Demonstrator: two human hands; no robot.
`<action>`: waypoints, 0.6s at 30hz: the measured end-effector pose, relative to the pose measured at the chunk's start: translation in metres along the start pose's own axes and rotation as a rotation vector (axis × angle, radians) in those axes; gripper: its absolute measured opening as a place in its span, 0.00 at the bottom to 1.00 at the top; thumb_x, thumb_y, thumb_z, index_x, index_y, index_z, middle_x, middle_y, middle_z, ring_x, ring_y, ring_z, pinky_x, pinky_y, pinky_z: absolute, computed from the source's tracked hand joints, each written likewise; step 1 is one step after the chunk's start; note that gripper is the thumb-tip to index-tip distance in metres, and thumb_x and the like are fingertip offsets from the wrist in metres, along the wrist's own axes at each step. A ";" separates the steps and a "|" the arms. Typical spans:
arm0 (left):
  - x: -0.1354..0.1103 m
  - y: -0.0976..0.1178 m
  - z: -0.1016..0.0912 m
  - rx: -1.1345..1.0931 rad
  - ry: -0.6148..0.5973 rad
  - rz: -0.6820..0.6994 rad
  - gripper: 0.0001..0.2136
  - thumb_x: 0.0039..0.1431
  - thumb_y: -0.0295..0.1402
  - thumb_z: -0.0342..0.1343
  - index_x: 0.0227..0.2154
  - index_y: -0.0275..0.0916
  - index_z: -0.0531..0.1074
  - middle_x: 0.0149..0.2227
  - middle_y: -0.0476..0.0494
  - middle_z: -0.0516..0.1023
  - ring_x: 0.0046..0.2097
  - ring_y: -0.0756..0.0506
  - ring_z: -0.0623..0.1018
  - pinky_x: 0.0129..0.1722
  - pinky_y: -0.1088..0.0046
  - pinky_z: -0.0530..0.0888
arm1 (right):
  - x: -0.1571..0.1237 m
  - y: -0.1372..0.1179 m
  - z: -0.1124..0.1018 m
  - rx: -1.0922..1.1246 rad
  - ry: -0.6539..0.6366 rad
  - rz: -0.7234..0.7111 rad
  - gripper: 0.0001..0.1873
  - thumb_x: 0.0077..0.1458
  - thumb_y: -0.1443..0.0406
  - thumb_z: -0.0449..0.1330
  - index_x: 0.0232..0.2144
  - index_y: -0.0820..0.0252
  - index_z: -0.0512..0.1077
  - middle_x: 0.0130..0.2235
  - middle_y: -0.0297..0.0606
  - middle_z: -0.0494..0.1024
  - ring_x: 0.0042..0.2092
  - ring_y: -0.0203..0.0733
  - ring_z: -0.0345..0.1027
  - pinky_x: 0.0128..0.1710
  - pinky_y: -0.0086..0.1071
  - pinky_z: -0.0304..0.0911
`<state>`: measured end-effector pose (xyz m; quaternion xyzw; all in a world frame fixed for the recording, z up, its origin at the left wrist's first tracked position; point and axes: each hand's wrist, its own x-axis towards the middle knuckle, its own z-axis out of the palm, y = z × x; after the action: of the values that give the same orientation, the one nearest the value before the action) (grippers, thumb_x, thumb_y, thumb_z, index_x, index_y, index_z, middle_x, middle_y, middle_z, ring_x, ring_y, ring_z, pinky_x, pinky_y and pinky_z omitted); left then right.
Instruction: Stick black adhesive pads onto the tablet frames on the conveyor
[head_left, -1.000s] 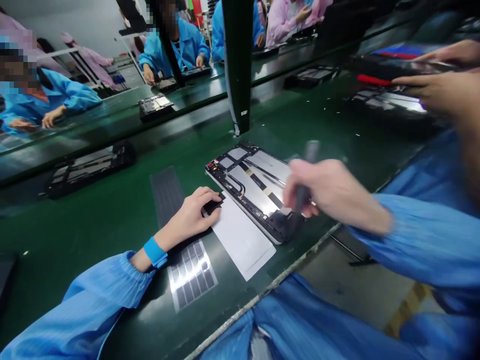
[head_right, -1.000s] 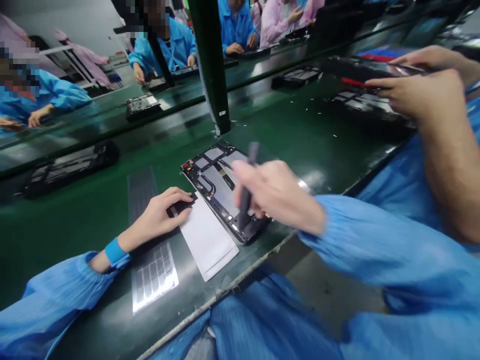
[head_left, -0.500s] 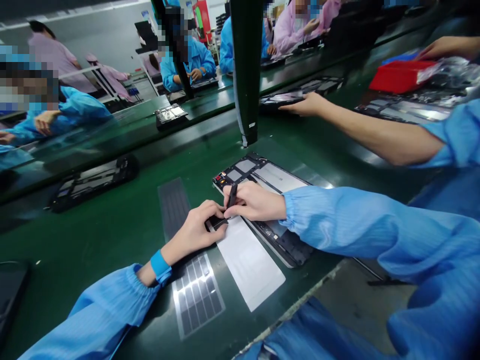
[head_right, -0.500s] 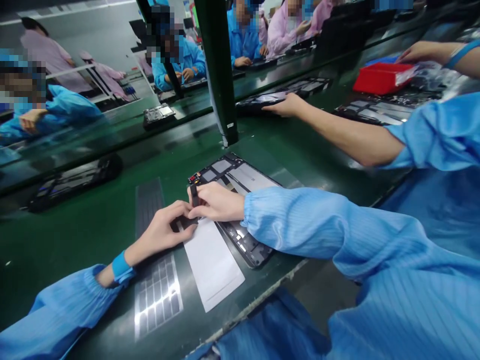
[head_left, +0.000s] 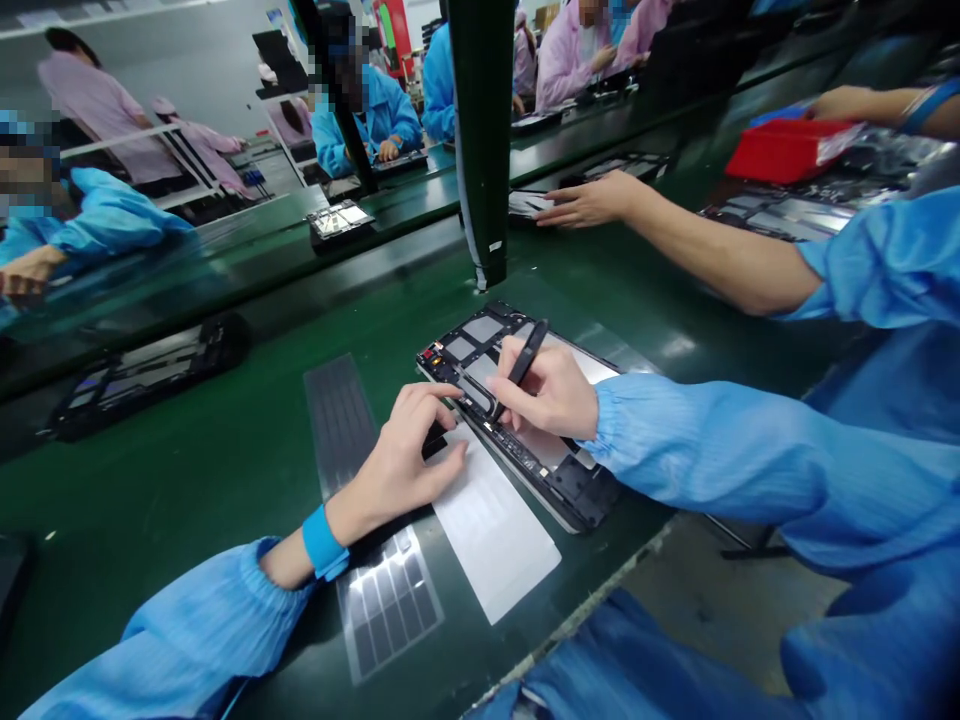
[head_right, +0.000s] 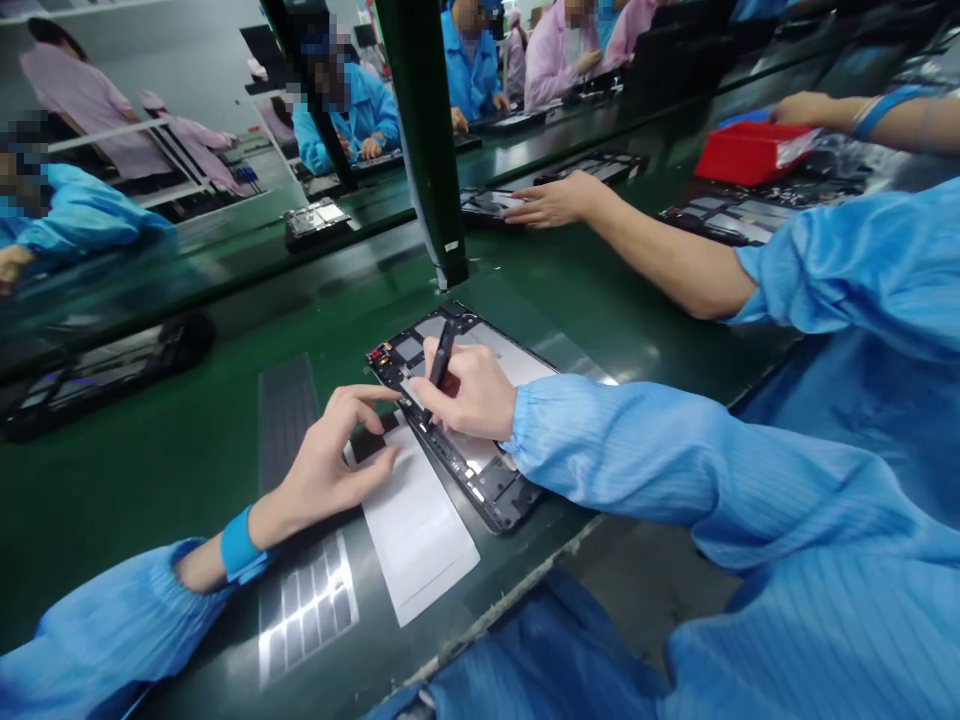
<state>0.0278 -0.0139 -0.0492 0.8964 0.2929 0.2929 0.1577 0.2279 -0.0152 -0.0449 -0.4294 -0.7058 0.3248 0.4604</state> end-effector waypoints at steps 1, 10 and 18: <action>0.000 0.002 0.003 -0.036 0.004 0.017 0.08 0.51 0.24 0.52 0.30 0.39 0.58 0.46 0.39 0.67 0.48 0.43 0.67 0.46 0.65 0.66 | 0.000 0.001 0.001 -0.004 -0.006 -0.025 0.13 0.52 0.66 0.54 0.19 0.60 0.56 0.20 0.29 0.63 0.18 0.30 0.66 0.15 0.22 0.58; -0.005 -0.004 0.017 -0.169 -0.034 -0.007 0.11 0.51 0.23 0.52 0.29 0.40 0.53 0.46 0.40 0.68 0.46 0.45 0.68 0.41 0.67 0.68 | 0.003 0.004 0.003 -0.109 -0.021 -0.216 0.13 0.52 0.68 0.54 0.19 0.62 0.57 0.22 0.32 0.63 0.20 0.28 0.61 0.18 0.24 0.57; -0.006 -0.005 0.016 -0.201 -0.030 0.068 0.11 0.50 0.21 0.51 0.29 0.40 0.54 0.44 0.40 0.67 0.45 0.46 0.68 0.42 0.68 0.68 | -0.005 0.004 0.004 -0.280 -0.075 -0.551 0.06 0.52 0.71 0.54 0.25 0.63 0.61 0.24 0.33 0.63 0.24 0.30 0.57 0.24 0.25 0.56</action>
<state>0.0315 -0.0154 -0.0667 0.8897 0.2293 0.3127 0.2410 0.2266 -0.0185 -0.0513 -0.2690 -0.8501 0.1029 0.4409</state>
